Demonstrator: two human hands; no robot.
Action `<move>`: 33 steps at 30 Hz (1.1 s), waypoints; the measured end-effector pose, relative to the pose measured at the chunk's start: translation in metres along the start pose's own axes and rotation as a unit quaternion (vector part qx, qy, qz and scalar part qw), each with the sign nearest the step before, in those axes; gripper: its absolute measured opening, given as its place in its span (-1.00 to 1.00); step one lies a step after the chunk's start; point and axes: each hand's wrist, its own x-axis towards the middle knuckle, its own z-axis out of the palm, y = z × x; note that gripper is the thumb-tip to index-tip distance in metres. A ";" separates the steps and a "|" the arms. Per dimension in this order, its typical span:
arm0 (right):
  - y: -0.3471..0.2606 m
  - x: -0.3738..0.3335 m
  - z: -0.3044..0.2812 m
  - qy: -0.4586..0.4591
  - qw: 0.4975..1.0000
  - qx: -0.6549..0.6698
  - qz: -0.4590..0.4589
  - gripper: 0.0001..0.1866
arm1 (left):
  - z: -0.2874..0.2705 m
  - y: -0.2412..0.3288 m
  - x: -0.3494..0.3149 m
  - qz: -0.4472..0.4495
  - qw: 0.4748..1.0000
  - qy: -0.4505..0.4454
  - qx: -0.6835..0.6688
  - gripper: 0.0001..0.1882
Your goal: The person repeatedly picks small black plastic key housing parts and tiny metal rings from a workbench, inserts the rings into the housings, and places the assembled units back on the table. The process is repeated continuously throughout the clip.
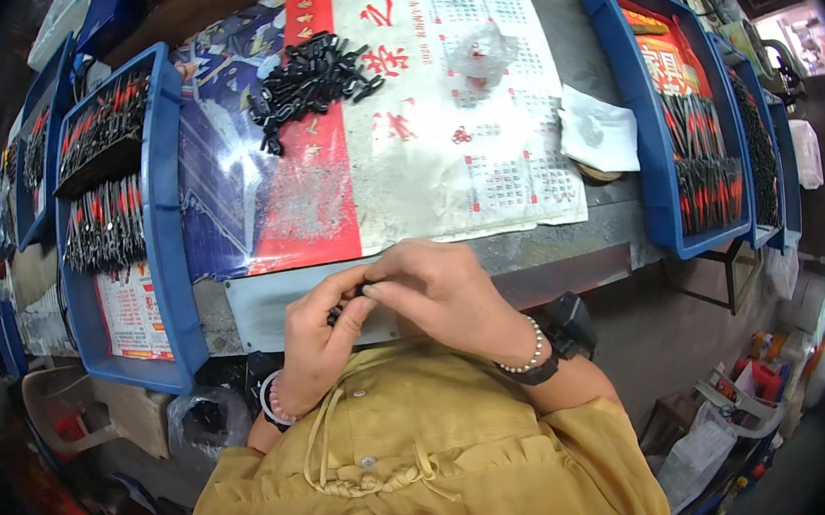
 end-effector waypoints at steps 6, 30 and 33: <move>0.006 -0.006 -0.009 -0.033 0.991 0.073 0.110 -0.84 | 0.016 0.005 0.003 0.001 1.000 0.019 0.005 -0.72; 0.068 0.058 -0.091 0.115 0.972 -0.202 0.038 -0.90 | -0.002 0.005 0.004 -0.151 0.902 -0.031 -0.403 -0.75; 0.069 0.057 -0.086 0.164 0.983 -0.035 0.079 -0.90 | -0.003 0.004 0.005 -0.153 0.904 -0.049 -0.395 -0.74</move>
